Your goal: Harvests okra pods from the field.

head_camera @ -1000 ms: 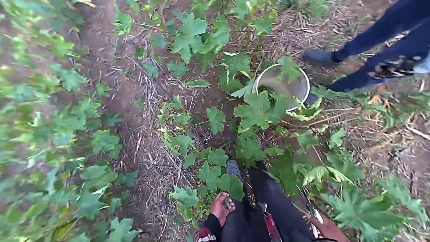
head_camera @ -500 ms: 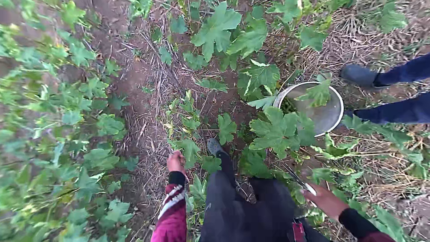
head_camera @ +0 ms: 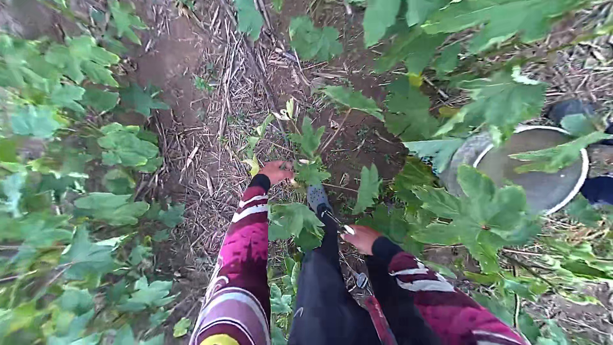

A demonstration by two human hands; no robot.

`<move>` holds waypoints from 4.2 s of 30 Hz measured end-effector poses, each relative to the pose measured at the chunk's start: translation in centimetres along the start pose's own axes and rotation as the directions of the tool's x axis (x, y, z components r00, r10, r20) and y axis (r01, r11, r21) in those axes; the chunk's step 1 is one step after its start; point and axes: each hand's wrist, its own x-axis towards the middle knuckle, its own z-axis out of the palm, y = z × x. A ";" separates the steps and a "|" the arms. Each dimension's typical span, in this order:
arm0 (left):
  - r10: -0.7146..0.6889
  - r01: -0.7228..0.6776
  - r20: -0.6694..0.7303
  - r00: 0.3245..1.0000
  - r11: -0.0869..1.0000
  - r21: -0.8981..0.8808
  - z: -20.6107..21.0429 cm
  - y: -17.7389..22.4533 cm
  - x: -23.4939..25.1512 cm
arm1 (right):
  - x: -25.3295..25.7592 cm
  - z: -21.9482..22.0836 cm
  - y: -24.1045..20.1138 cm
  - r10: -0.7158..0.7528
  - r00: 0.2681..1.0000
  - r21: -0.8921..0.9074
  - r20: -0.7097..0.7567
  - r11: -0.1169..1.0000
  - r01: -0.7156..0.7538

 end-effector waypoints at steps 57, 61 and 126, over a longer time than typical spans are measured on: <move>0.066 -0.101 -0.085 0.994 0.837 -0.537 0.2 -3.3 2.6 | -3.8 -5.3 -4.5 0.058 0.994 0.210 -0.089 0.977 -0.038; 0.149 -0.191 -0.130 0.980 0.881 -0.433 0.9 0.9 4.5 | -4.3 -8.6 -5.3 0.089 0.969 0.283 -0.232 0.959 -0.020; 0.212 -0.229 -0.124 0.969 0.588 -0.776 18.2 28.8 -12.0 | -8.5 -1.2 10.4 0.040 0.992 0.620 -0.118 0.784 0.042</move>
